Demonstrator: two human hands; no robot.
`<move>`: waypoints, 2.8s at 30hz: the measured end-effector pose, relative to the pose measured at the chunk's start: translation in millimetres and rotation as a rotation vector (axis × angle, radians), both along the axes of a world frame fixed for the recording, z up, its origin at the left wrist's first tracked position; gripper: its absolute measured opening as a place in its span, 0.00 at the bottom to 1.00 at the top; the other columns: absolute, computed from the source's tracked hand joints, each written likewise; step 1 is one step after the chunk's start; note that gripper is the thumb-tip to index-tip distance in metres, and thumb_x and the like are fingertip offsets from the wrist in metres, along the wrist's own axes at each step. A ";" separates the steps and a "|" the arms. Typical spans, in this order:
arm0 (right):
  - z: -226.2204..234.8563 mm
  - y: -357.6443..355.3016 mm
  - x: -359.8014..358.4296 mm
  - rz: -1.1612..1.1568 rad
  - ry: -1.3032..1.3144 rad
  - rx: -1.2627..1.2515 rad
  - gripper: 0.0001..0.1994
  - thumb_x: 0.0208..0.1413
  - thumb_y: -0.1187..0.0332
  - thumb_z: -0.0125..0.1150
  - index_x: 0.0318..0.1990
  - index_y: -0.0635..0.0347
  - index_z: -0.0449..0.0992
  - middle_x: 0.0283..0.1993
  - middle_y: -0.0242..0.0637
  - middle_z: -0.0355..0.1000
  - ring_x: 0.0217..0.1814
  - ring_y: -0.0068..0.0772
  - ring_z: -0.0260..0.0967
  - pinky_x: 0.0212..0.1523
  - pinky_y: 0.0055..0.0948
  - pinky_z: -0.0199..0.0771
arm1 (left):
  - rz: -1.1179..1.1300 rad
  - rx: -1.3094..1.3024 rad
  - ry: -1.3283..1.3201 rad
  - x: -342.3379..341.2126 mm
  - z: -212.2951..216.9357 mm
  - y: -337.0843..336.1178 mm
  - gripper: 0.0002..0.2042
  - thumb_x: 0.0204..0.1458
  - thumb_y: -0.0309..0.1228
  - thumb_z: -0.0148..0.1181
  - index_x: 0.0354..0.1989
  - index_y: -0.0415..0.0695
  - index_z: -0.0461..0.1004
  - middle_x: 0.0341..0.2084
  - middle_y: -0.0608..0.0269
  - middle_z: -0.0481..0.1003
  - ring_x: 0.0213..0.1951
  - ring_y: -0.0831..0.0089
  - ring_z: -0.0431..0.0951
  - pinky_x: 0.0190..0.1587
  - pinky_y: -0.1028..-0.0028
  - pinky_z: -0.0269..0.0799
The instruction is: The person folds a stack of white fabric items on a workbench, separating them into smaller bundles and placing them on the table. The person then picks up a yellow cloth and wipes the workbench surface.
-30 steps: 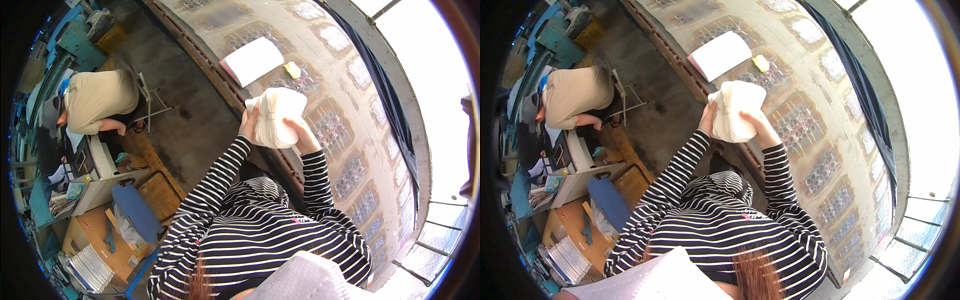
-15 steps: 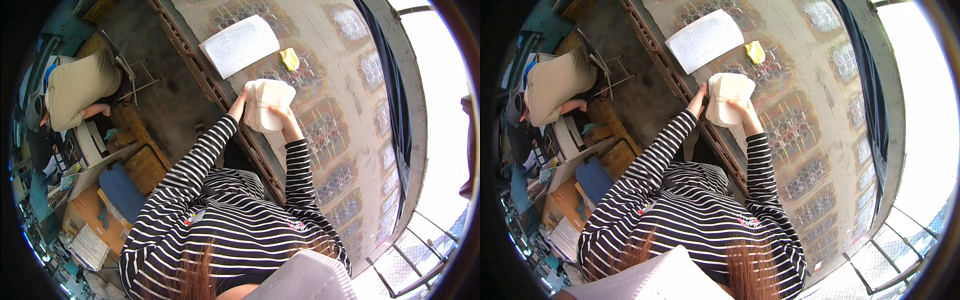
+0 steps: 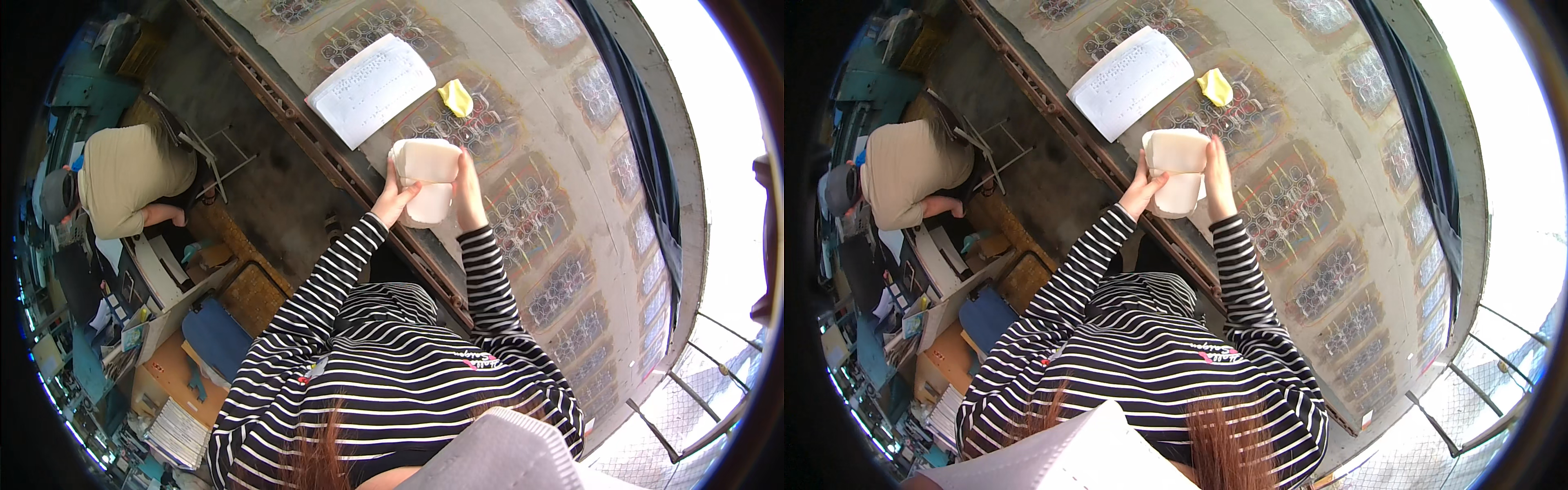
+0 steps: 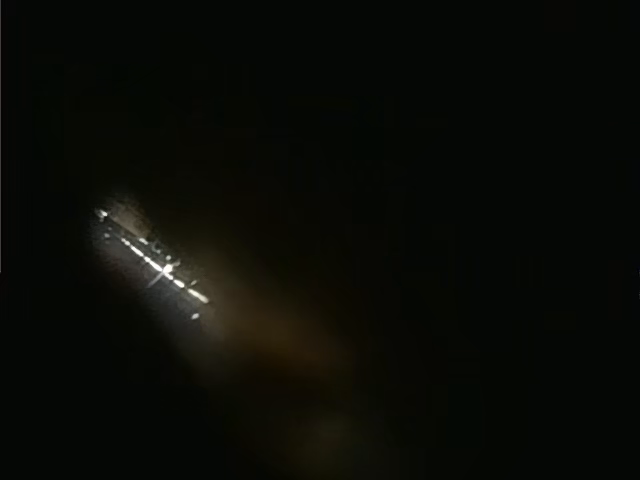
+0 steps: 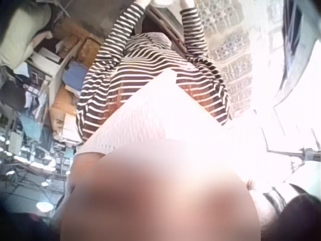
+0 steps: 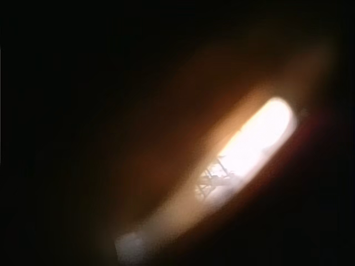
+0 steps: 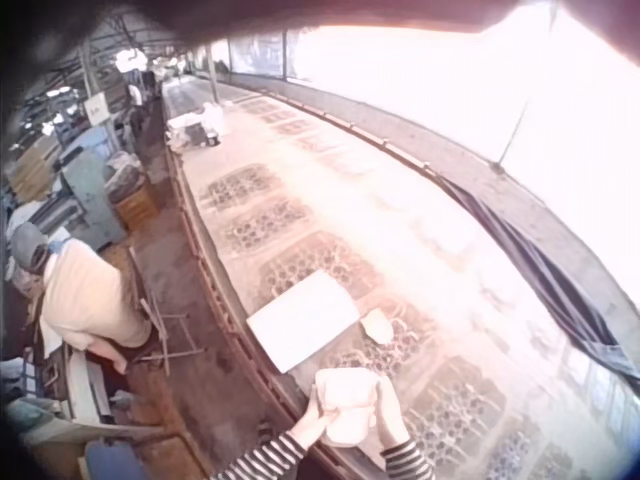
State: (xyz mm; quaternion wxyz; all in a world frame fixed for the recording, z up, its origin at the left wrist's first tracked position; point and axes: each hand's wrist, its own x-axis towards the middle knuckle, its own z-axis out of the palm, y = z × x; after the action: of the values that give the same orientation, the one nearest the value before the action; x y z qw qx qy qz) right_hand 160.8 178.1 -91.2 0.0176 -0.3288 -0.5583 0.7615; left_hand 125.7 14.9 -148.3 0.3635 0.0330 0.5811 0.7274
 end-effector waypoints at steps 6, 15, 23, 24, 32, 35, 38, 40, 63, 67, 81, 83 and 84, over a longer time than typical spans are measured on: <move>-109.2 98.9 -105.4 -0.053 0.031 0.761 0.27 0.56 0.61 0.61 0.61 0.66 0.65 0.56 0.49 0.71 0.62 0.44 0.64 0.60 0.35 0.64 | 0.032 -0.136 -0.086 3.0 25.3 -15.7 0.60 0.48 0.55 0.65 0.70 0.38 0.22 0.71 0.37 0.35 0.73 0.55 0.34 0.71 0.64 0.34; -112.9 94.8 -124.8 -0.062 0.085 0.924 0.21 0.45 0.69 0.67 0.49 0.63 0.76 0.40 0.43 0.76 0.40 0.38 0.74 0.44 0.32 0.73 | 0.207 -0.227 0.119 8.9 34.1 -36.0 0.36 0.55 0.38 0.63 0.68 0.38 0.52 0.66 0.44 0.56 0.68 0.58 0.54 0.68 0.64 0.49; 54.2 -8.9 18.6 -0.206 0.394 1.258 0.14 0.46 0.81 0.64 0.42 0.62 0.81 0.32 0.34 0.68 0.31 0.26 0.66 0.31 0.24 0.68 | -0.028 -0.441 1.115 -8.1 87.9 -6.6 0.07 0.49 0.22 0.61 0.37 0.39 0.77 0.34 0.57 0.74 0.38 0.57 0.76 0.42 0.65 0.74; 45.3 -24.3 28.3 -0.198 0.468 1.297 0.16 0.45 0.82 0.64 0.44 0.59 0.82 0.34 0.35 0.68 0.31 0.28 0.66 0.32 0.26 0.70 | -0.071 -0.489 1.225 -13.8 83.2 -0.8 0.04 0.49 0.22 0.60 0.34 0.40 0.77 0.34 0.57 0.74 0.39 0.57 0.76 0.43 0.63 0.74; 4.2 -73.4 53.1 0.074 0.286 1.418 0.22 0.42 0.79 0.59 0.49 0.60 0.78 0.49 0.38 0.74 0.42 0.42 0.68 0.47 0.36 0.73 | -0.361 -0.490 1.307 -54.7 43.0 4.8 0.03 0.48 0.24 0.56 0.30 0.42 0.76 0.34 0.56 0.74 0.40 0.57 0.77 0.44 0.63 0.74; 2.4 -76.2 53.4 0.057 0.261 1.438 0.20 0.43 0.79 0.58 0.48 0.61 0.78 0.51 0.39 0.74 0.43 0.42 0.68 0.48 0.36 0.73 | -0.434 -0.530 1.261 -60.9 46.2 5.0 0.03 0.50 0.26 0.57 0.30 0.43 0.76 0.34 0.56 0.74 0.39 0.55 0.77 0.43 0.62 0.74; 2.0 -83.5 53.0 0.063 0.209 1.464 0.19 0.44 0.79 0.57 0.48 0.62 0.78 0.55 0.40 0.72 0.44 0.42 0.67 0.50 0.36 0.72 | -0.552 -0.556 1.092 -75.8 48.9 5.9 0.08 0.55 0.32 0.57 0.34 0.41 0.76 0.32 0.57 0.75 0.38 0.60 0.78 0.43 0.66 0.73; 1.9 -90.4 52.4 0.091 0.133 1.486 0.19 0.44 0.79 0.56 0.48 0.63 0.77 0.58 0.40 0.70 0.45 0.42 0.67 0.51 0.35 0.71 | -0.596 -0.365 0.646 -93.1 37.3 5.1 0.10 0.58 0.36 0.57 0.35 0.40 0.76 0.27 0.67 0.73 0.36 0.73 0.75 0.42 0.72 0.70; 41.6 -37.7 24.1 -0.100 0.173 1.046 0.09 0.52 0.66 0.64 0.36 0.61 0.82 0.33 0.45 0.77 0.30 0.40 0.75 0.34 0.33 0.75 | -0.344 -0.431 1.167 -64.6 52.1 6.0 0.04 0.48 0.26 0.61 0.28 0.41 0.72 0.29 0.56 0.78 0.33 0.56 0.79 0.36 0.63 0.74; 12.0 7.3 8.4 0.333 0.190 1.133 0.11 0.49 0.56 0.67 0.34 0.52 0.85 0.34 0.40 0.78 0.38 0.38 0.76 0.44 0.34 0.76 | -0.377 -0.435 1.283 -64.1 39.6 27.2 0.09 0.50 0.37 0.62 0.32 0.44 0.76 0.30 0.53 0.78 0.35 0.52 0.78 0.37 0.60 0.74; 7.6 -18.1 -10.7 0.255 0.040 1.283 0.13 0.50 0.63 0.55 0.34 0.62 0.80 0.39 0.46 0.77 0.43 0.49 0.76 0.42 0.43 0.77 | -0.649 -0.092 0.659 -123.7 7.5 -1.9 0.10 0.46 0.20 0.66 0.32 0.39 0.69 0.50 0.63 0.65 0.35 0.80 0.70 0.39 0.78 0.70; 2.2 -16.3 -6.6 0.219 0.038 1.295 0.14 0.50 0.62 0.54 0.36 0.63 0.79 0.39 0.47 0.77 0.42 0.50 0.76 0.42 0.43 0.77 | -0.659 -0.063 0.676 -119.4 9.6 0.8 0.09 0.48 0.22 0.66 0.33 0.40 0.70 0.51 0.63 0.65 0.37 0.80 0.71 0.41 0.78 0.70; -0.4 -16.4 -4.9 0.202 0.038 1.301 0.14 0.50 0.62 0.54 0.37 0.64 0.78 0.39 0.48 0.76 0.42 0.50 0.76 0.42 0.43 0.77 | -0.664 -0.049 0.685 -117.6 11.1 1.5 0.09 0.49 0.22 0.66 0.34 0.40 0.70 0.52 0.63 0.64 0.38 0.80 0.71 0.42 0.78 0.70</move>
State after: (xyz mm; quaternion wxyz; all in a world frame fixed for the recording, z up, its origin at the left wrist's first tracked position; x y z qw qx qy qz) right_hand 156.0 161.8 -91.6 0.1511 -0.1837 -0.9323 0.2723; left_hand 8.2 16.4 -137.2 0.3644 0.4462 0.6425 0.5052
